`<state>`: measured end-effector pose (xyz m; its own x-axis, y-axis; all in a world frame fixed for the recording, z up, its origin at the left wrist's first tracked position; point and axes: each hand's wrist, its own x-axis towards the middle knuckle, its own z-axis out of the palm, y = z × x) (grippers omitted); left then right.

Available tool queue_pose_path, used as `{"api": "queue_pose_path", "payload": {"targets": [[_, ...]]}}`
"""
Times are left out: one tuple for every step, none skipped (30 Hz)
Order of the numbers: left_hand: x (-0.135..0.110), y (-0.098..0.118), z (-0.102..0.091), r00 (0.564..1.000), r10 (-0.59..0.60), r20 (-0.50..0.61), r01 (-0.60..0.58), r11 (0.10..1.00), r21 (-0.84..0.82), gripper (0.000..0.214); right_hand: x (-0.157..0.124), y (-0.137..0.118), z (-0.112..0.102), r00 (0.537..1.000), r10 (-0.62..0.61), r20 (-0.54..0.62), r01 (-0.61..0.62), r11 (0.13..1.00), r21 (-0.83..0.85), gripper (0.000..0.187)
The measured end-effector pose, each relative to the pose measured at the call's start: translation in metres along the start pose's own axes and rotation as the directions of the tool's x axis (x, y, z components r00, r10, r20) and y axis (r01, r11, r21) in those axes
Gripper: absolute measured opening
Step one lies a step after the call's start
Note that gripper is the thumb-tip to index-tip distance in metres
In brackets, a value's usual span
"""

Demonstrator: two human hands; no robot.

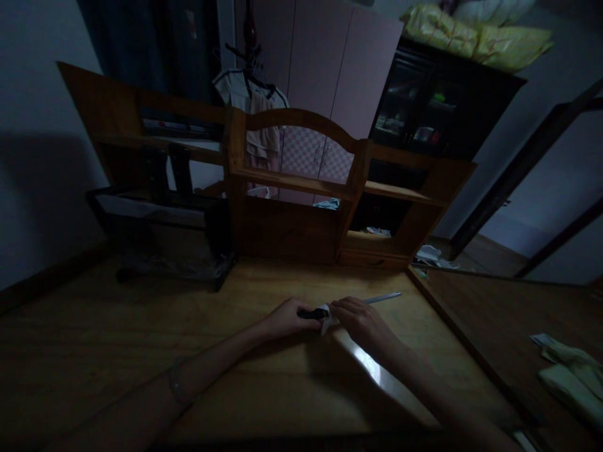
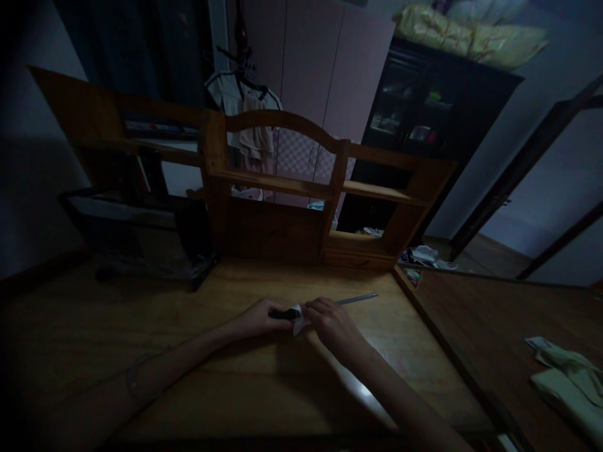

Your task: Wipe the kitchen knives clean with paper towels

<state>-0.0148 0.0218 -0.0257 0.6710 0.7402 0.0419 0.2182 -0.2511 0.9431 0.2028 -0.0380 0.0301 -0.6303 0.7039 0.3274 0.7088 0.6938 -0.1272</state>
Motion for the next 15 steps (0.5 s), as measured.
{"api": "queue_pose_path", "payload": {"targets": [[0.0,0.0,0.0,1.0,-0.006,-0.001,0.006,1.0,0.005,0.035,-0.001,0.0,0.0,1.0,0.004,0.001,-0.004,1.0,0.007,0.025],[-0.001,0.0,0.0,1.0,-0.009,0.0,0.009,1.0,0.007,0.036,-0.001,-0.001,0.001,1.0,0.013,-0.001,-0.013,1.0,0.016,0.021],[-0.001,0.0,0.0,1.0,-0.008,0.006,0.008,1.0,0.004,0.037,-0.002,-0.002,0.001,1.0,0.025,-0.006,-0.025,0.999,0.026,0.018],[-0.001,0.001,0.001,1.0,-0.004,0.016,0.004,1.0,-0.004,0.037,-0.002,-0.003,0.003,0.999,0.039,-0.014,-0.039,0.999,0.037,0.015],[-0.001,0.001,0.001,1.0,0.001,0.024,-0.001,1.0,-0.013,0.037,-0.002,-0.003,0.004,0.998,0.052,-0.023,-0.051,0.997,0.05,0.012],[-0.001,0.002,0.001,1.0,0.005,0.031,-0.004,1.0,-0.021,0.037,-0.002,-0.003,0.005,0.998,0.062,-0.03,-0.06,0.996,0.063,0.011],[-0.002,0.002,0.001,0.999,0.005,0.033,-0.004,1.0,-0.026,0.037,-0.002,-0.003,0.007,0.997,0.069,-0.035,-0.066,0.995,0.077,0.011],[-0.002,0.003,0.001,0.999,0.0,0.035,0.001,1.0,-0.028,0.038,-0.002,-0.003,0.008,0.997,0.073,-0.037,-0.069,0.994,0.09,0.012],[-0.002,0.004,0.002,0.999,-0.007,0.035,0.008,1.0,-0.027,0.038,-0.002,-0.002,0.009,0.997,0.074,-0.037,-0.07,0.992,0.104,0.012],[-0.002,0.005,0.002,0.999,-0.014,0.034,0.015,1.0,-0.022,0.039,-0.003,0.0,0.01,0.997,0.074,-0.036,-0.069,0.991,0.116,0.012],[-0.003,0.006,0.002,0.999,-0.021,0.033,0.021,1.0,-0.016,0.039,-0.003,0.001,0.011,0.997,0.074,-0.034,-0.069,0.989,0.127,0.011],[-0.003,0.007,0.002,0.999,-0.027,0.032,0.028,1.0,-0.009,0.039,-0.004,0.002,0.011,0.997,0.074,-0.033,-0.069,0.988,0.138,0.011],[-0.003,0.008,0.002,0.999,-0.033,0.03,0.033,0.999,-0.002,0.039,-0.004,0.003,0.012,0.997,0.075,-0.032,-0.07,0.987,0.148,0.011],[-0.004,0.009,0.002,0.999,-0.04,0.028,0.04,0.999,0.006,0.039,-0.005,0.004,0.012,0.997,0.077,-0.031,-0.072,0.985,0.156,0.011],[-0.004,0.01,0.001,0.998,-0.047,0.029,0.047,0.999,0.014,0.038,-0.006,0.005,0.012,0.996,0.08,-0.03,-0.074,0.984,0.165,0.011]]}}
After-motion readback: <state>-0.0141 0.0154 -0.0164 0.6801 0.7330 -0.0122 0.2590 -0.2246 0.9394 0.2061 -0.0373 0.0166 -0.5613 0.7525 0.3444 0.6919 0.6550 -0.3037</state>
